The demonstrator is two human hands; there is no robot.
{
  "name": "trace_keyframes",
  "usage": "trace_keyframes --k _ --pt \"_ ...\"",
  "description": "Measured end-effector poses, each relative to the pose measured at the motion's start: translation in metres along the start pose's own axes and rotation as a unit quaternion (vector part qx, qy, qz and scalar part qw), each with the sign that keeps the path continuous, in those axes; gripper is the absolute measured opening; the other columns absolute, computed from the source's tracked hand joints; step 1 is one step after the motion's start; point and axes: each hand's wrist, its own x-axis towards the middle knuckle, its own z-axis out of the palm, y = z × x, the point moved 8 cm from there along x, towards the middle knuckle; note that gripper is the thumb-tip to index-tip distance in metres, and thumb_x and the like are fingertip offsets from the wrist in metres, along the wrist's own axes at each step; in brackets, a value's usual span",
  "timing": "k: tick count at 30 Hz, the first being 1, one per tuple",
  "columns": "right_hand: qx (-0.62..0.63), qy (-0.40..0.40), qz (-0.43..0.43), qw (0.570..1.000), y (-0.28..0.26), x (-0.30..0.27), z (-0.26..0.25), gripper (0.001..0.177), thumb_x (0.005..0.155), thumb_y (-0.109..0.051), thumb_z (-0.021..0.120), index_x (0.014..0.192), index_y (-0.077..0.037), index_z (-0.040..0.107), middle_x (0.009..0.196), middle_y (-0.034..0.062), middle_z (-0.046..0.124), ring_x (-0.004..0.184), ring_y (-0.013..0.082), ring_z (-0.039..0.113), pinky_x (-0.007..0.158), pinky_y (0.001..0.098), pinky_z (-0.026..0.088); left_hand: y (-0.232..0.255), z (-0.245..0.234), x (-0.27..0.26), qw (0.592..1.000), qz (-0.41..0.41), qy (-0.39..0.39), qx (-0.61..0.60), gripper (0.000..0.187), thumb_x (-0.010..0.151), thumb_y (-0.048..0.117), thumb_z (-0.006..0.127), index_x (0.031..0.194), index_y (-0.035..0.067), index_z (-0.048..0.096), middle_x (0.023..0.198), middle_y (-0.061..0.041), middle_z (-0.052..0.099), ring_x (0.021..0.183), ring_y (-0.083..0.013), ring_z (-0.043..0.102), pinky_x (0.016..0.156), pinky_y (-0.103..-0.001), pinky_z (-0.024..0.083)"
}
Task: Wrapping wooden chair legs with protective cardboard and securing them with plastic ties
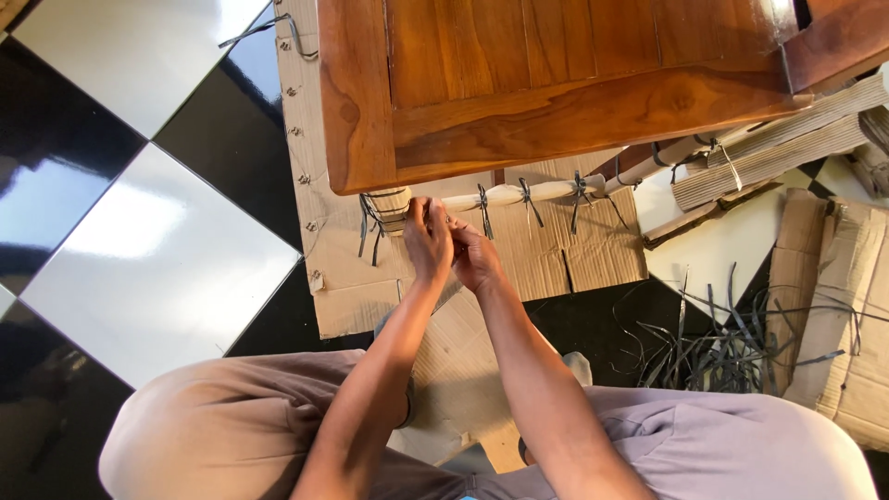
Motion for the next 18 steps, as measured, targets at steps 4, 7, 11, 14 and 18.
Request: trace_keyframes --k 4,7,11,14,18 --pt "0.055 0.007 -0.037 0.998 -0.005 -0.003 0.007 0.027 0.090 -0.006 0.073 0.116 -0.005 0.072 0.086 0.0078 0.075 0.073 0.0142 0.070 0.070 0.0248 0.057 -0.014 -0.008 -0.011 0.996 0.065 -0.001 0.060 0.022 0.106 0.031 0.053 0.099 0.012 0.063 0.088 -0.018 0.070 0.089 -0.0393 0.070 0.078 -0.046 0.054" --pt "-0.024 0.016 -0.085 0.996 -0.010 -0.009 0.017 0.029 0.092 -0.008 0.073 0.121 -0.006 0.074 0.081 0.0048 0.073 0.070 0.0109 0.068 0.067 0.0228 0.058 -0.023 -0.015 -0.014 0.995 0.085 0.015 0.054 0.018 0.105 0.028 0.059 0.100 0.011 0.064 0.087 -0.019 0.070 0.086 -0.0401 0.070 0.076 -0.046 0.055" --pt "-0.258 0.024 -0.238 0.936 -0.044 -0.041 0.048 0.020 0.096 -0.007 0.067 0.111 -0.008 0.079 0.069 0.0001 0.060 0.068 0.0062 0.054 0.064 0.0205 0.050 0.003 -0.022 -0.010 0.996 0.088 -0.005 0.029 0.018 0.103 0.027 0.062 0.094 0.013 0.068 0.085 -0.016 0.073 0.083 -0.0386 0.072 0.074 -0.045 0.056" --pt "-0.331 0.058 -0.260 0.905 -0.037 -0.021 0.029 0.015 0.094 -0.022 0.074 0.106 -0.020 0.083 0.077 0.0034 0.074 0.070 0.0088 0.062 0.067 0.0267 0.055 -0.017 -0.015 -0.007 0.996 0.085 0.010 0.039 0.019 0.100 0.033 0.069 0.098 0.014 0.073 0.086 -0.019 0.072 0.088 -0.0422 0.070 0.076 -0.049 0.055" --pt "-0.338 0.086 -0.246 0.904 -0.030 -0.004 0.011 0.014 0.094 -0.030 0.073 0.101 -0.021 0.082 0.073 0.0009 0.074 0.067 0.0094 0.066 0.064 0.0255 0.056 0.003 -0.017 -0.008 0.989 0.141 -0.032 0.018 0.016 0.106 0.023 0.060 0.110 0.015 0.073 0.102 -0.016 0.074 0.100 -0.0374 0.071 0.086 -0.041 0.058"
